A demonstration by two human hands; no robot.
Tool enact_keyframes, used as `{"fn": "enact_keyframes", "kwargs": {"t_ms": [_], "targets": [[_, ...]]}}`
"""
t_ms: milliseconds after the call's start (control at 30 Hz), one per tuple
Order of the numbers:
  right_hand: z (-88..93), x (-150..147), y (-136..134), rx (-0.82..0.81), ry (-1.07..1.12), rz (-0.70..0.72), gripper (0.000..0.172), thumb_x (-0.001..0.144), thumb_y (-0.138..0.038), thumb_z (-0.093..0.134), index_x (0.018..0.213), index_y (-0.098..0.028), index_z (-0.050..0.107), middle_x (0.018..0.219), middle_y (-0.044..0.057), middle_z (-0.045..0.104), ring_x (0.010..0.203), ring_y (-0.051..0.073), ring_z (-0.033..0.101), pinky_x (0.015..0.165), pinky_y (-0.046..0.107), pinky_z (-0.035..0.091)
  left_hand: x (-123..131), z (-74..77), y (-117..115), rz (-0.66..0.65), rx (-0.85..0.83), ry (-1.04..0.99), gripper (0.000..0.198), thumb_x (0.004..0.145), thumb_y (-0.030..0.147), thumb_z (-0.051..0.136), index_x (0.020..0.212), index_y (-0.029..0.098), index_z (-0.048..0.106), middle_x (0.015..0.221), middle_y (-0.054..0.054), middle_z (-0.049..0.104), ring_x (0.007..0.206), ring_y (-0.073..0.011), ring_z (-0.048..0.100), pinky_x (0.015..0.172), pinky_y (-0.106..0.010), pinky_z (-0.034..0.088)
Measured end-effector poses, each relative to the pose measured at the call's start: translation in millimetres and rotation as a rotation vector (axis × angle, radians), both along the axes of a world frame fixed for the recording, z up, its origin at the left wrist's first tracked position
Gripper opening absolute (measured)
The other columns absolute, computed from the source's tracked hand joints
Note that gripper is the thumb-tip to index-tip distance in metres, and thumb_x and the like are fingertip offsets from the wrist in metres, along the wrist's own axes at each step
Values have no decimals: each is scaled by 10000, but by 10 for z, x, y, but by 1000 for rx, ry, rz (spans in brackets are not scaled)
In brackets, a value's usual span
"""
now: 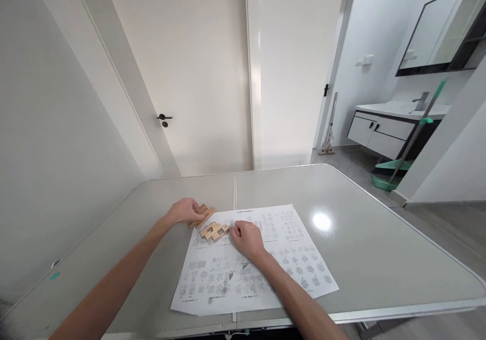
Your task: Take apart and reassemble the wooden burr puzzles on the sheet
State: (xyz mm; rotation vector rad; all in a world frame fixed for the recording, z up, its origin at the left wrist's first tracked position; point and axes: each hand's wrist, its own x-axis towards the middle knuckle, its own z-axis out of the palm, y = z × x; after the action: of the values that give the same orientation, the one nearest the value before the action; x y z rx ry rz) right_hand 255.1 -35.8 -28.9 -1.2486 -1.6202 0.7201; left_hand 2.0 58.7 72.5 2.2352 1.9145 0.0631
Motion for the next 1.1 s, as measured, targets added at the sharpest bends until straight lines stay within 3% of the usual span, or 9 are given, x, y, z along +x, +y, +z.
{"fn": "enact_keyframes", "kwargs": {"t_ms": [100,200,333,467,533,667,800,933,1100], "targets": [[11,-12,21,-57,150,27,360,834,-326,639,605,-234,376,554,-49,411,559,144,368,582,280,261,-14,67,-41,-4,7,-40,279,587,499,771,633,231,709,661,-28,712,731,-229,669,597,-269,370],[34,-20,58,-144,342,113,270,884,-451,641,782,-237,512,695,-14,571,634,170,527,593,279,393,60,156,-75,-31,23,-80,301,584,503,776,704,229,745,781,-33,763,802,-238,690,628,-266,402],[100,6,70,-261,595,284,447,946,-608,580,1214,-252,545,1105,103,706,932,250,709,721,382,572,323,328,-115,-108,59,-152,354,607,530,772,789,227,762,975,-32,796,900,-244,704,705,-262,450],[192,49,24,-429,1109,610,698,845,-567,799,1423,-354,469,1416,103,609,1249,301,636,988,543,550,721,402,-207,-187,90,-225,387,614,545,797,831,228,752,1039,-32,790,924,-251,704,741,-273,460],[223,60,15,-471,1253,695,659,832,-526,835,1383,-339,527,1422,86,612,1242,299,641,1000,538,557,929,350,-284,-199,120,-258,358,616,488,815,847,225,740,1029,-54,781,921,-268,702,763,-297,458],[216,79,75,-496,1344,549,427,861,-431,834,1190,-237,643,1195,69,725,993,217,730,837,380,642,1236,168,-428,-202,144,-338,209,727,401,758,811,213,723,981,-113,759,948,-317,696,790,-346,453],[172,103,161,-481,1349,417,290,893,-374,806,1086,-208,668,1000,46,763,756,156,725,651,270,637,1294,63,-453,-215,101,-469,195,795,407,718,856,223,697,903,-72,756,851,-282,704,729,-332,456],[144,95,183,-459,1326,362,282,898,-324,802,1111,-188,675,912,51,760,729,167,733,578,237,625,1195,-9,-380,-203,24,-672,274,834,482,709,865,214,667,859,-51,767,813,-250,719,714,-314,496],[116,104,197,-443,1267,279,279,853,-314,855,1026,-160,701,908,77,768,740,178,744,530,213,618,1081,-141,-301,-116,-59,-999,520,858,702,628,937,189,600,933,-88,755,819,-216,730,717,-303,551]]}}
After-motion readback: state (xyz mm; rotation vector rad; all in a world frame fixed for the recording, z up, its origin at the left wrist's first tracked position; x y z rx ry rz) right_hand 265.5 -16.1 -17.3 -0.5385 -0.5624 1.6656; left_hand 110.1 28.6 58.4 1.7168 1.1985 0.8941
